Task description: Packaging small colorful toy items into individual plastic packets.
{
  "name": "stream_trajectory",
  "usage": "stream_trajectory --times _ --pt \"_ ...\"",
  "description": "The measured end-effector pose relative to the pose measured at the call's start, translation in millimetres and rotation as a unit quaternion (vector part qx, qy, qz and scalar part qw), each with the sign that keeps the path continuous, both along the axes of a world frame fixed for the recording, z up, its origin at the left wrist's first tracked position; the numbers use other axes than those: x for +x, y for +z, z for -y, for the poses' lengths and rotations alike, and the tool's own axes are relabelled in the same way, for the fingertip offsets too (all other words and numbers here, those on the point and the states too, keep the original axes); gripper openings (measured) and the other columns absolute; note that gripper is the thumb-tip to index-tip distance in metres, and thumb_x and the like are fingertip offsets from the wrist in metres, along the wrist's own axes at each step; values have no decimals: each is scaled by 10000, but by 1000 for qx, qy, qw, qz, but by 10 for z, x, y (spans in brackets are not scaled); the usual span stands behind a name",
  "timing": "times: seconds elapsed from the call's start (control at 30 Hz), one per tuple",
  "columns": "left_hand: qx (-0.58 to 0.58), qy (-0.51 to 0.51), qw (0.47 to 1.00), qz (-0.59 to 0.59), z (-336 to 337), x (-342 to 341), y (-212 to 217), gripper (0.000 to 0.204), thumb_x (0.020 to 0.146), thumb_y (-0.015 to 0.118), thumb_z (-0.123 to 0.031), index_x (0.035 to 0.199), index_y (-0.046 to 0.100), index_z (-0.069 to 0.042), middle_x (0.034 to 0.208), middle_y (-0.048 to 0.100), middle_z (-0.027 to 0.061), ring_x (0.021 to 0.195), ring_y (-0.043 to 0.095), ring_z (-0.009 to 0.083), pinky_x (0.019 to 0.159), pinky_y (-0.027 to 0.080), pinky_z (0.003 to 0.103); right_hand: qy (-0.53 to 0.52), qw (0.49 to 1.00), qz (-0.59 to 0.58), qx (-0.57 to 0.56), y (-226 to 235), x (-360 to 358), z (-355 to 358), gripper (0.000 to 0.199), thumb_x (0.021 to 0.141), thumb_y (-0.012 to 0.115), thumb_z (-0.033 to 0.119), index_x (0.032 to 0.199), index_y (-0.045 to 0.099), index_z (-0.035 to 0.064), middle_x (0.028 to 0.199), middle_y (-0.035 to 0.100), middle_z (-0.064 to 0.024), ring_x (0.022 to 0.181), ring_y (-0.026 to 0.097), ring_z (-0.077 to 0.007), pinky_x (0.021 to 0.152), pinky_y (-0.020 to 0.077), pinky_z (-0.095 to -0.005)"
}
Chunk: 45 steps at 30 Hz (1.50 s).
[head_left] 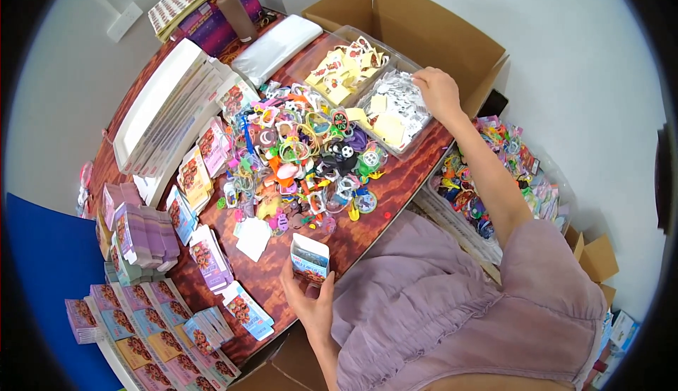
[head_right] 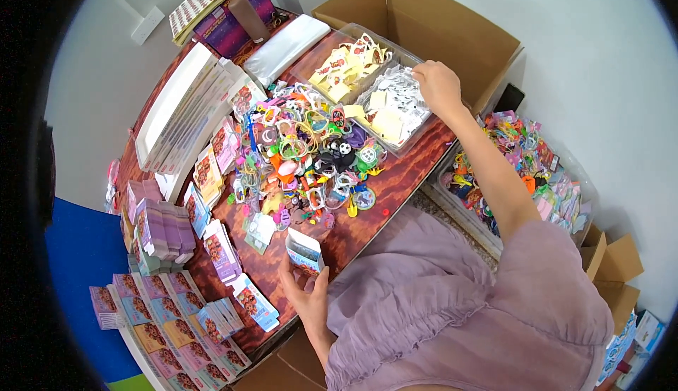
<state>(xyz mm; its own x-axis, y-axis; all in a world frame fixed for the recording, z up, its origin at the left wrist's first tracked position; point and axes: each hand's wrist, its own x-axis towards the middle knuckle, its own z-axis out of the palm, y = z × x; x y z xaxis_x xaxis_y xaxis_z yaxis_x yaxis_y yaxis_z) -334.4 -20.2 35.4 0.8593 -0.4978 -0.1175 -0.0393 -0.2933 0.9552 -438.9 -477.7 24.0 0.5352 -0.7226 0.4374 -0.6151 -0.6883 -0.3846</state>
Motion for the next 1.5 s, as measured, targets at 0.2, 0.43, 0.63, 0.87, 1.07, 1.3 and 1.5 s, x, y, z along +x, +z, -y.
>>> stream_trajectory --times 0.2,0.43,0.63,0.87,1.07,1.3,1.5 --pt "23 11 999 22 -53 12 46 772 712 785 21 1390 417 -1 1271 471 112 1116 532 224 867 508 348 33 916 165 364 232 -13 -2 165 800 681 15 962 714 19 708 556 5 615 554 -101 542 475 -276" --pt "1 26 999 -29 -59 2 87 801 707 781 45 1410 404 -21 1298 447 112 1156 516 230 872 522 352 34 931 137 337 298 -49 19 120 754 757 51 839 685 5 638 526 23 546 498 -56 457 369 -242" --pt "15 27 999 -8 -70 1 101 805 707 772 62 1414 398 -28 1269 433 112 1158 514 236 868 538 354 -21 902 192 385 391 -87 75 90 823 731 95 872 694 29 672 583 17 530 471 -44 465 344 -207" --pt "0 27 999 -16 -77 17 58 742 742 749 32 1398 411 -45 1275 472 61 1067 518 162 839 514 299 -8 882 243 403 501 -168 21 96 843 694 76 916 689 14 705 611 10 563 529 -40 484 407 -188" --pt "18 7 1000 -2 -101 57 27 801 709 782 43 1410 398 -12 1274 449 124 1127 531 235 873 532 365 149 887 66 433 510 176 -202 49 815 691 77 828 666 36 763 629 -3 643 572 -80 516 441 -259" --pt "-3 17 1000 7 -115 40 38 801 703 778 64 1408 407 -21 1308 442 118 1175 511 238 884 538 352 279 945 -77 152 176 463 -167 66 738 659 13 776 607 28 955 651 -92 878 620 -244 771 482 -346" --pt "0 21 1000 -12 -116 27 72 782 704 775 68 1396 423 -23 1313 449 113 1161 508 220 876 541 346 193 967 2 166 312 351 -269 81 800 639 28 881 644 37 785 614 -69 749 611 -203 671 475 -356"
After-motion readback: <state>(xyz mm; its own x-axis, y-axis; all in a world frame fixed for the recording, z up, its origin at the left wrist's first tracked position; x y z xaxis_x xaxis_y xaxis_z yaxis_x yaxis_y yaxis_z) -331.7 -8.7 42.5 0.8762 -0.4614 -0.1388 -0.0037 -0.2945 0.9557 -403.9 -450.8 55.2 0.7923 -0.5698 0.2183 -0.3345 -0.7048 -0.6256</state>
